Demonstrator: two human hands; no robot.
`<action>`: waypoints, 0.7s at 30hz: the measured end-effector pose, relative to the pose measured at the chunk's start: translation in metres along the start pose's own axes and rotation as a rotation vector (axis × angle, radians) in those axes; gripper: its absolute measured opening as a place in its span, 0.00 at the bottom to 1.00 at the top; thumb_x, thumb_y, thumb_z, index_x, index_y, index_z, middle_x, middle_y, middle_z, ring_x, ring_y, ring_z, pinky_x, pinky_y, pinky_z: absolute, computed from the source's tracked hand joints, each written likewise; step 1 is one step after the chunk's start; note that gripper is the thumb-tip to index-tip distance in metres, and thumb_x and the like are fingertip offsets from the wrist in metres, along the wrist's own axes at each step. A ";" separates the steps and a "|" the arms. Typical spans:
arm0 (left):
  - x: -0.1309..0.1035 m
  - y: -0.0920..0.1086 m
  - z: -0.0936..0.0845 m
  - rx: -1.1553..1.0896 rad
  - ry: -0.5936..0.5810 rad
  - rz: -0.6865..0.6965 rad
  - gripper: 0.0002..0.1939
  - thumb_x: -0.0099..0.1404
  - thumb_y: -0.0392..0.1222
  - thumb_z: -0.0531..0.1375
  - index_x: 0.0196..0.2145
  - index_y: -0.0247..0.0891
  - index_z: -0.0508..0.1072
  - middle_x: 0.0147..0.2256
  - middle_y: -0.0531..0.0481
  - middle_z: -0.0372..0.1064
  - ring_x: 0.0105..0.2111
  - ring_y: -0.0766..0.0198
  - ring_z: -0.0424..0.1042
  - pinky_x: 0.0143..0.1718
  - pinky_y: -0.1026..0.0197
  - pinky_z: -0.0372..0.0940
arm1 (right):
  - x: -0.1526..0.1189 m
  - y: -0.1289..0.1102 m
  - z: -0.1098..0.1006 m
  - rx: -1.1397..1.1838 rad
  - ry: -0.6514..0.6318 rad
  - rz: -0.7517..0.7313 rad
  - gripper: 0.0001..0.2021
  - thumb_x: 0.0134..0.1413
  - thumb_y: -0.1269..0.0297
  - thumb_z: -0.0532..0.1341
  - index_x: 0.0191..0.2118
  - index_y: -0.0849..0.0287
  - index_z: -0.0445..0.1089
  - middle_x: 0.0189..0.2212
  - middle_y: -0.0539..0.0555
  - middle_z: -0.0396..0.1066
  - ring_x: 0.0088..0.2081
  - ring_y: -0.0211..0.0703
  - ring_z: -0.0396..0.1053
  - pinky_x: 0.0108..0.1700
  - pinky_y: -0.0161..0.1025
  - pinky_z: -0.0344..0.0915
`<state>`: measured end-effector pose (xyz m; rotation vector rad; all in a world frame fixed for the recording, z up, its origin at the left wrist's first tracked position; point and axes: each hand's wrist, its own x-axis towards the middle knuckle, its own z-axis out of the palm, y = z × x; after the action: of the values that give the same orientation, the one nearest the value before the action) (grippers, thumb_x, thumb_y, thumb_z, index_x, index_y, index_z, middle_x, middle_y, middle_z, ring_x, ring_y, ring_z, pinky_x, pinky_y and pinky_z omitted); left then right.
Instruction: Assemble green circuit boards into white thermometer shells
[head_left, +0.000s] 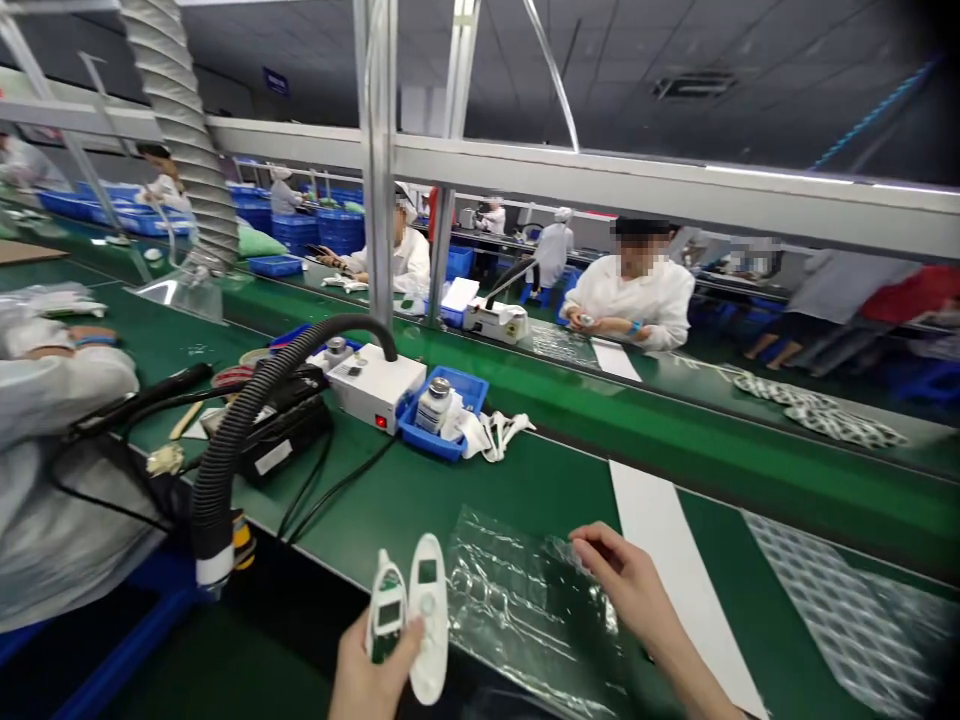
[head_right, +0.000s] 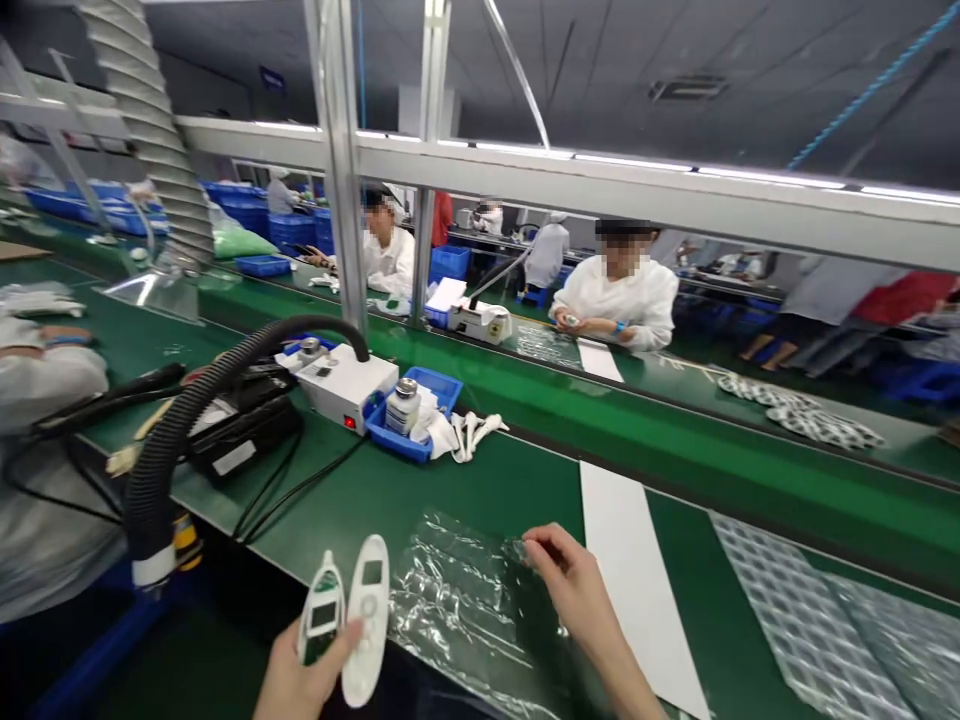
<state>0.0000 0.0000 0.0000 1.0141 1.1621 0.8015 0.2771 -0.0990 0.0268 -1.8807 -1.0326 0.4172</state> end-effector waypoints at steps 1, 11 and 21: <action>0.005 0.005 0.000 0.001 0.004 0.005 0.22 0.44 0.53 0.69 0.30 0.32 0.77 0.29 0.42 0.78 0.34 0.47 0.75 0.33 0.59 0.69 | -0.001 0.006 -0.004 0.000 0.015 0.011 0.17 0.54 0.49 0.59 0.30 0.58 0.71 0.25 0.53 0.68 0.27 0.43 0.64 0.28 0.36 0.62; 0.038 0.019 0.028 0.096 -0.028 0.075 0.18 0.46 0.48 0.67 0.30 0.31 0.76 0.27 0.45 0.75 0.28 0.55 0.71 0.29 0.60 0.65 | -0.036 -0.016 0.081 -0.194 -0.144 -0.101 0.11 0.63 0.66 0.51 0.29 0.57 0.65 0.30 0.53 0.64 0.31 0.44 0.65 0.33 0.39 0.60; 0.042 -0.002 0.021 0.213 -0.049 0.151 0.15 0.50 0.47 0.65 0.30 0.32 0.75 0.25 0.48 0.71 0.26 0.58 0.68 0.29 0.61 0.62 | -0.045 -0.004 0.089 -0.134 -0.135 -0.107 0.11 0.64 0.66 0.49 0.28 0.56 0.58 0.29 0.51 0.62 0.31 0.44 0.63 0.34 0.39 0.57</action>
<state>0.0305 0.0335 -0.0144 1.3034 1.1558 0.7775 0.1914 -0.0842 -0.0220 -1.9252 -1.2723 0.4262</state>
